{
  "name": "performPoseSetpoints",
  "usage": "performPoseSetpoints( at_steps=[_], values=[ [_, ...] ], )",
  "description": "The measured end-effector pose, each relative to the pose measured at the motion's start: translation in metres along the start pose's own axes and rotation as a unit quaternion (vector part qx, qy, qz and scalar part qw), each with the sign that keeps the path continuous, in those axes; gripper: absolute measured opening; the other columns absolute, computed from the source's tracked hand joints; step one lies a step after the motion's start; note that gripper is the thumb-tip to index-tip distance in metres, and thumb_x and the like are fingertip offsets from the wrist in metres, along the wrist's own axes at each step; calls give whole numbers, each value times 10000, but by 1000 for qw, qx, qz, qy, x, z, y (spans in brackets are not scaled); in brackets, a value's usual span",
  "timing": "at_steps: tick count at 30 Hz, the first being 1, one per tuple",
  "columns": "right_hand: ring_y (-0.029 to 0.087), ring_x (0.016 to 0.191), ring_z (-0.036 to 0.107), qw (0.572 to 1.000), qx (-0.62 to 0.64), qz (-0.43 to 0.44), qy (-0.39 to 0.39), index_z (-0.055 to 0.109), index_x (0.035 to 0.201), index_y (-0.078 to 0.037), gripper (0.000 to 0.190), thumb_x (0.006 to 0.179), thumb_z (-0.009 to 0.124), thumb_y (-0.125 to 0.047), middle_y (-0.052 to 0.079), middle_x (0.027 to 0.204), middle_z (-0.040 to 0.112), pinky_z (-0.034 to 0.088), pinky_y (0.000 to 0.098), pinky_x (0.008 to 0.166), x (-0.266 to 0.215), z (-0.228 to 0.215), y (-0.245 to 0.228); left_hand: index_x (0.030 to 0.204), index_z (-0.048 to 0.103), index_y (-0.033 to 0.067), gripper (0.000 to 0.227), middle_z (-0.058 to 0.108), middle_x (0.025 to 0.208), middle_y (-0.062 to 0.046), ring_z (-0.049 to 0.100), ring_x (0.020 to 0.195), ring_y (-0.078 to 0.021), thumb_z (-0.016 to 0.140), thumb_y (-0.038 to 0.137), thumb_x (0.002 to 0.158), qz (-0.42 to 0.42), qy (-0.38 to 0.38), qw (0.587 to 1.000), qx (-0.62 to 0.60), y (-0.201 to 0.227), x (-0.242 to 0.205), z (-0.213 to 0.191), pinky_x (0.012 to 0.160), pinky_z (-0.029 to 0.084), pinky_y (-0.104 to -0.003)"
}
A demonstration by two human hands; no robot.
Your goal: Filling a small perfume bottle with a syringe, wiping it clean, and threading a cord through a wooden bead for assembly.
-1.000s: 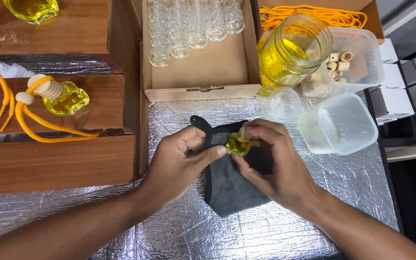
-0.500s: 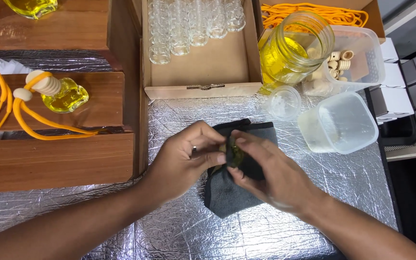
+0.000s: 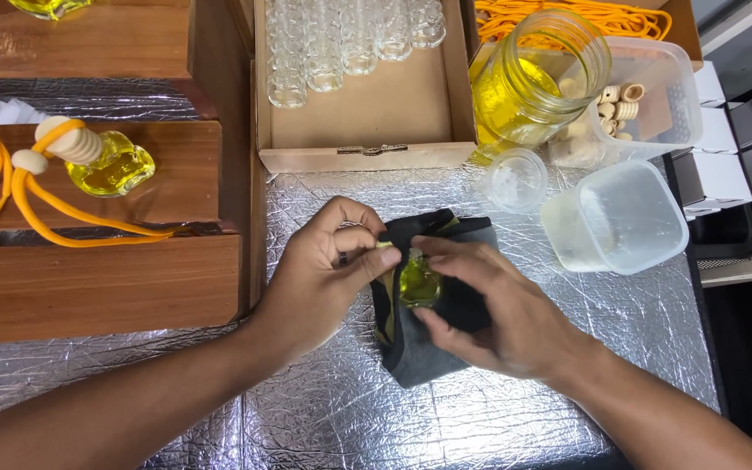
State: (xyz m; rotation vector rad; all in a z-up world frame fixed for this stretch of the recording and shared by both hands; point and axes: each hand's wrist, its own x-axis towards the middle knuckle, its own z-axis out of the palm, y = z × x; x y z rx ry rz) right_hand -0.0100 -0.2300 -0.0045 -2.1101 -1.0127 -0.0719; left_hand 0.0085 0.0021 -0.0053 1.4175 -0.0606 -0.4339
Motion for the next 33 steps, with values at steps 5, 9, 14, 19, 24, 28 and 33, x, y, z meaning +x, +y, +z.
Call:
performPoseSetpoints(
  at_steps=[5,9,14,19,24,28,33],
  values=[
    [370,1235,685,998,-48,11,31,461,1176,-36,485,858,817,-122,283,1285,644,582,422,1049,5,-16,-4,1037,543,41,49,810,998,-202,789,907,-256,570,54,999,32,-26,997,-67,-9,3,-2,871,659,-329],
    [303,1184,707,991,-121,54,-15,632,1107,-9,329,880,792,-186,259,1315,652,576,415,1039,11,-16,-11,966,602,70,58,828,959,-153,819,906,-230,627,121,972,14,-26,1000,-4,-5,0,0,838,658,-304],
    [320,1011,707,979,-204,-11,-15,569,1201,-12,361,961,747,-217,253,1355,617,591,423,853,2,3,-8,1013,609,78,139,809,1014,-85,773,980,-162,705,132,928,85,-49,992,78,-5,-7,3,885,603,-267],
    [299,1052,705,958,-277,-68,20,523,1269,-10,397,1009,744,-213,233,1359,633,540,375,831,3,7,-15,1097,527,86,198,764,1110,-103,737,1247,-258,651,155,960,123,-72,986,84,-3,-13,5,979,601,-310],
    [366,1145,647,952,-298,-67,18,499,1331,22,313,1111,355,-146,242,1285,626,493,417,913,-2,12,-14,1138,421,123,517,832,1012,-88,749,907,-120,760,376,841,107,-74,985,116,-3,-16,8,811,561,-260],
    [359,1194,633,970,-240,-43,9,473,1366,5,355,1066,560,-166,222,1335,609,497,443,1010,-1,15,-8,1141,431,141,406,836,920,-77,765,784,-117,741,174,881,74,-55,989,114,0,-18,11,683,574,-239],
    [340,1165,642,984,-178,-3,23,419,1412,-12,670,924,802,-266,209,1325,623,538,414,1014,-2,16,2,1207,405,104,328,814,1106,-237,827,920,-243,619,128,960,60,-72,996,-6,-7,-17,12,682,626,-216]
  ],
)
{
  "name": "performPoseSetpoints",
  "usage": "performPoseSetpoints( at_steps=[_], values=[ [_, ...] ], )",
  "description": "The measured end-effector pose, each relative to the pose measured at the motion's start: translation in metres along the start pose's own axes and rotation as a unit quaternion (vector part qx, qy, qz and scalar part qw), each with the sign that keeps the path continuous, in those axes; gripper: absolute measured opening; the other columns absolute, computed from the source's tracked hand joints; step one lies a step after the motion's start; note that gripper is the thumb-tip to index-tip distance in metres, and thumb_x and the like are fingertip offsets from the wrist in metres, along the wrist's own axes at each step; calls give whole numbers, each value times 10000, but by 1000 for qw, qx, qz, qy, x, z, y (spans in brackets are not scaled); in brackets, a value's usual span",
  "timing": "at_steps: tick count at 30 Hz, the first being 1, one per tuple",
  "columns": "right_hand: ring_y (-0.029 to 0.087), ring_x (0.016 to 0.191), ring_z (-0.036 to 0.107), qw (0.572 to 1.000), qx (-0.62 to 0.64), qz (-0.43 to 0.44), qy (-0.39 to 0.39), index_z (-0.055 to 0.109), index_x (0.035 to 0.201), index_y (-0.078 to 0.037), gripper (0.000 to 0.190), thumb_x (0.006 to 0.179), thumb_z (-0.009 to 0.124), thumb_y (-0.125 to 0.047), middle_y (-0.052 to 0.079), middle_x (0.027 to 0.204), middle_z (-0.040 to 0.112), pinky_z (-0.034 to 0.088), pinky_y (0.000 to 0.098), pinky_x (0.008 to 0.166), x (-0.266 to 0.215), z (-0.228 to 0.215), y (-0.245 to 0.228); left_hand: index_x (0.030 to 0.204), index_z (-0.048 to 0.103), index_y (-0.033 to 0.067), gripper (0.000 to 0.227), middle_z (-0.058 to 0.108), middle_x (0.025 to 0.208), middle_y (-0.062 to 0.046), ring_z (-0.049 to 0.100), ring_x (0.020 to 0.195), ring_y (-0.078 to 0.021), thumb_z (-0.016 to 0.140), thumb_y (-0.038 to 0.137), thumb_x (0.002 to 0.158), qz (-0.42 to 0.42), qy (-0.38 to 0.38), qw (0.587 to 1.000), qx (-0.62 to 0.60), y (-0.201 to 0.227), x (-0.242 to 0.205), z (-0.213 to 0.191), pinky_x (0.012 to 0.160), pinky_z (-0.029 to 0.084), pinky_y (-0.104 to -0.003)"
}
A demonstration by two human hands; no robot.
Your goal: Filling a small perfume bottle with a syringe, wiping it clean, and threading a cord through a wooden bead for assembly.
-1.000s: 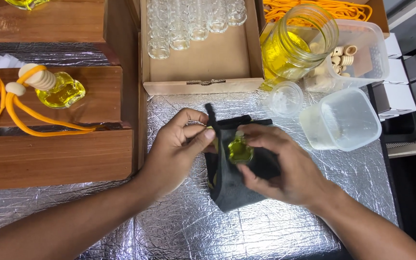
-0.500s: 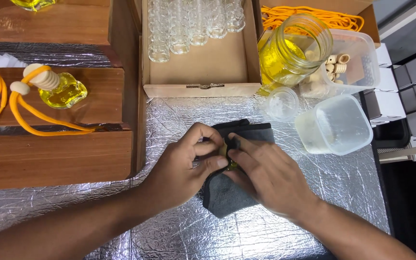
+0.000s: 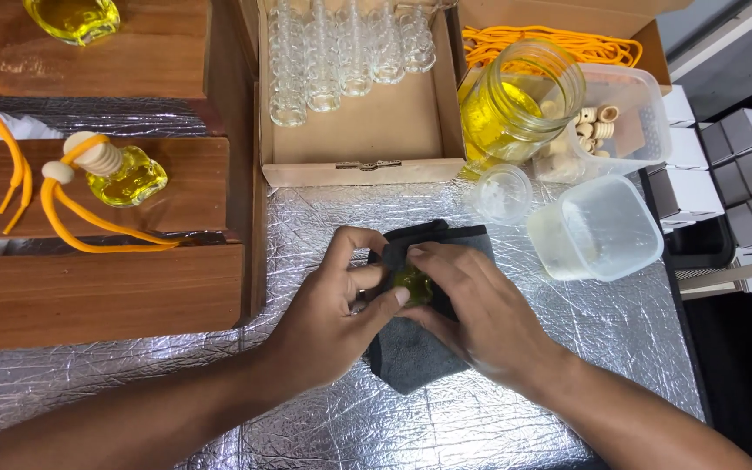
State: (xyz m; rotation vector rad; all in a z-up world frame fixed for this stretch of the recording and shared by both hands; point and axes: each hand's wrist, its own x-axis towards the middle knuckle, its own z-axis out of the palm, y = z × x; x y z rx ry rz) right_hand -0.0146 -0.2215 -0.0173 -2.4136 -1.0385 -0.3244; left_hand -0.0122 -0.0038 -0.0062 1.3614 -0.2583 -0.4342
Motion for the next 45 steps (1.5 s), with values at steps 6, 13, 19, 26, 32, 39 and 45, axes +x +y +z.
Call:
performPoseSetpoints(
  at_steps=[6,13,19,26,32,39,45],
  values=[
    [330,1169,651,998,51,28,-15,397,1428,-31,725,888,813,-279,190,1332,629,575,448,1025,6,-5,1,1077,336,69,329,808,1150,-280,824,914,-247,640,63,951,-30,28,998,-56,2,7,-1,706,638,-220],
    [368,1349,605,987,160,11,12,438,1320,-31,480,932,719,-7,262,1415,568,536,460,1165,10,-12,3,1115,477,103,350,839,942,-273,841,838,-318,714,-17,887,-51,116,987,-97,2,12,-2,716,655,-322],
    [203,800,692,990,131,54,10,369,1248,-55,457,941,702,-2,291,1440,536,645,294,666,9,-16,6,1285,625,126,398,499,711,23,363,551,-111,587,239,905,-122,127,983,-51,-6,9,-13,491,308,-235],
    [320,1265,621,991,130,20,-17,417,1407,-84,563,953,743,-147,166,1434,589,556,474,1112,10,-13,1,1176,679,11,276,710,928,-113,641,841,-212,508,96,977,-103,86,989,-57,-6,11,-12,776,531,-338],
    [396,1371,584,984,174,30,9,421,1359,-23,524,934,724,-63,274,1438,558,530,479,1150,9,-13,0,1297,657,-50,366,788,1109,-173,741,1002,-215,618,59,950,-39,29,995,-83,-7,14,-10,900,627,-291],
    [416,1362,540,999,-3,-21,-41,337,1508,53,460,1065,448,-6,291,1564,432,463,467,1195,1,-11,-8,684,445,166,428,320,626,84,312,561,-43,734,318,962,9,-18,995,100,-9,3,-13,488,231,-234],
    [331,1300,599,997,-27,-66,8,406,1478,70,490,1059,612,-78,260,1528,502,539,410,1154,6,-12,-12,626,424,150,490,355,590,63,335,564,-60,814,131,922,47,37,991,122,-26,8,-12,493,294,-241]
  ],
)
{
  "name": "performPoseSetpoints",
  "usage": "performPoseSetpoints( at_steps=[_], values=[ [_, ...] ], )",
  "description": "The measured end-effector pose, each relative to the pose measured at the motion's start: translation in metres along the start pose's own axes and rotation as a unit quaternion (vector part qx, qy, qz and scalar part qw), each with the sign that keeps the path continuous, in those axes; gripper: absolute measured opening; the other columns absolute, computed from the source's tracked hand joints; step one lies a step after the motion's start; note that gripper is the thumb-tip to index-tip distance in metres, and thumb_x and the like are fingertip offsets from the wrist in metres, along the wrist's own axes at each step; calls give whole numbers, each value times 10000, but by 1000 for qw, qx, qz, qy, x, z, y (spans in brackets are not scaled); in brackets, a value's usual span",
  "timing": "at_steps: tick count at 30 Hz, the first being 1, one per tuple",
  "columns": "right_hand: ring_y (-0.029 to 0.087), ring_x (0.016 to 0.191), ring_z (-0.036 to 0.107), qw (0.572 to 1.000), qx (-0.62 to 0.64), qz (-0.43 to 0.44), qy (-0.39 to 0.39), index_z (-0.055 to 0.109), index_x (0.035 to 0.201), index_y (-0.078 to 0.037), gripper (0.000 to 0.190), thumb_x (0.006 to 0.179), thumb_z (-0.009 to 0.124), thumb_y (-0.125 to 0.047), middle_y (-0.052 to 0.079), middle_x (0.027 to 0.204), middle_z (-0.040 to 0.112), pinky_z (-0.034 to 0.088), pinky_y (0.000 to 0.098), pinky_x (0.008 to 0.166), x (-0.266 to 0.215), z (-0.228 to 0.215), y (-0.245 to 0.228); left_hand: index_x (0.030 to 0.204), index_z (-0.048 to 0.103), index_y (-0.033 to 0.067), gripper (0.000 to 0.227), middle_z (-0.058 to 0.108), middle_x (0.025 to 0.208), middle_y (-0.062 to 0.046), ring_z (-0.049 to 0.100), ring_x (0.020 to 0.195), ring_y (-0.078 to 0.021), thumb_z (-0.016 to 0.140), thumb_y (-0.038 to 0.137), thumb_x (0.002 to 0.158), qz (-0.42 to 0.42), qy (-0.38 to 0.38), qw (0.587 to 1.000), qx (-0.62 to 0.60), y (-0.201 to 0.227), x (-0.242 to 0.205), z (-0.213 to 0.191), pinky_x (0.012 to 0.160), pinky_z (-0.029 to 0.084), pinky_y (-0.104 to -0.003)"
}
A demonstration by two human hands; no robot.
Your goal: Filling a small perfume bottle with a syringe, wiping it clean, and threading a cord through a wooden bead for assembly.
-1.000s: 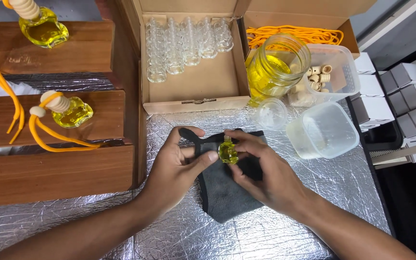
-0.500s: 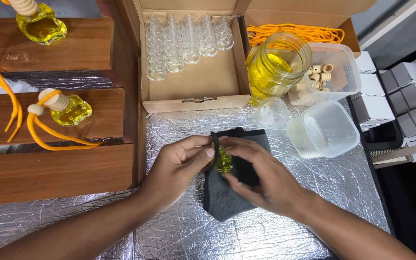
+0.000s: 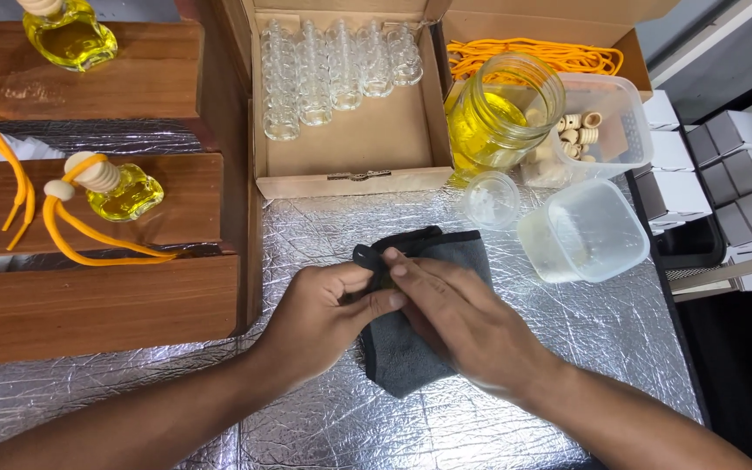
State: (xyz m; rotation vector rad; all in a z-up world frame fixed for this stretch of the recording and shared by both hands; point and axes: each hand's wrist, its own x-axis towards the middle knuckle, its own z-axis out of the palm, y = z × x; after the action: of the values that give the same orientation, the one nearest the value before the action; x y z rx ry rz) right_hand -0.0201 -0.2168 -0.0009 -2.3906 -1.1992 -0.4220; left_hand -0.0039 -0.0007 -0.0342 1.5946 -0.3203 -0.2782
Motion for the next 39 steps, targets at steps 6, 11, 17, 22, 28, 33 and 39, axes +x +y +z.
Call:
performPoseSetpoints(
  at_steps=[6,11,17,22,28,33,39],
  values=[
    [263,1222,657,995,94,36,19,369,1487,3,710,944,806,-129,174,1460,596,564,363,1108,-1,4,12,613,521,118,425,424,588,64,364,575,-54,818,110,918,-41,15,998,-42,12,2,-2,510,299,-214],
    [303,1206,680,993,103,62,1,389,1456,-29,725,898,839,-140,177,1402,631,568,419,1079,5,-2,12,900,799,19,112,853,904,-97,777,783,-115,817,89,815,-78,33,994,-74,24,6,0,652,629,-208],
    [363,1303,638,988,132,79,-6,387,1412,-51,611,928,759,-38,230,1451,553,550,478,1128,3,-3,19,766,672,71,185,637,756,-2,576,689,-82,773,139,905,-77,28,996,-47,13,6,-4,594,445,-224],
    [369,1292,637,992,49,85,77,429,1337,16,572,909,807,-22,265,1377,600,541,441,1130,5,-13,30,1386,627,30,452,787,1136,-97,706,985,-138,610,190,964,-59,-12,995,-85,25,4,-1,816,592,-222],
    [359,1358,598,982,69,130,115,439,1348,3,559,914,793,6,232,1400,592,486,437,1176,5,-24,28,1548,201,9,690,358,1620,-240,350,1529,-336,507,331,1020,98,80,991,49,29,-7,7,1211,355,-475],
    [356,1370,586,984,40,66,158,397,1399,14,657,921,847,34,269,1411,551,534,397,1185,0,-25,29,1273,564,95,287,618,1375,-121,529,1421,-331,575,219,1014,316,-22,904,287,28,-15,4,1102,306,-509],
    [376,1383,572,978,66,60,187,382,1384,24,617,936,803,75,298,1408,540,550,439,1185,1,-29,26,1326,615,-55,668,610,1411,-236,570,1312,-374,621,510,970,405,-188,797,407,27,-17,12,1104,389,-541]
  ],
)
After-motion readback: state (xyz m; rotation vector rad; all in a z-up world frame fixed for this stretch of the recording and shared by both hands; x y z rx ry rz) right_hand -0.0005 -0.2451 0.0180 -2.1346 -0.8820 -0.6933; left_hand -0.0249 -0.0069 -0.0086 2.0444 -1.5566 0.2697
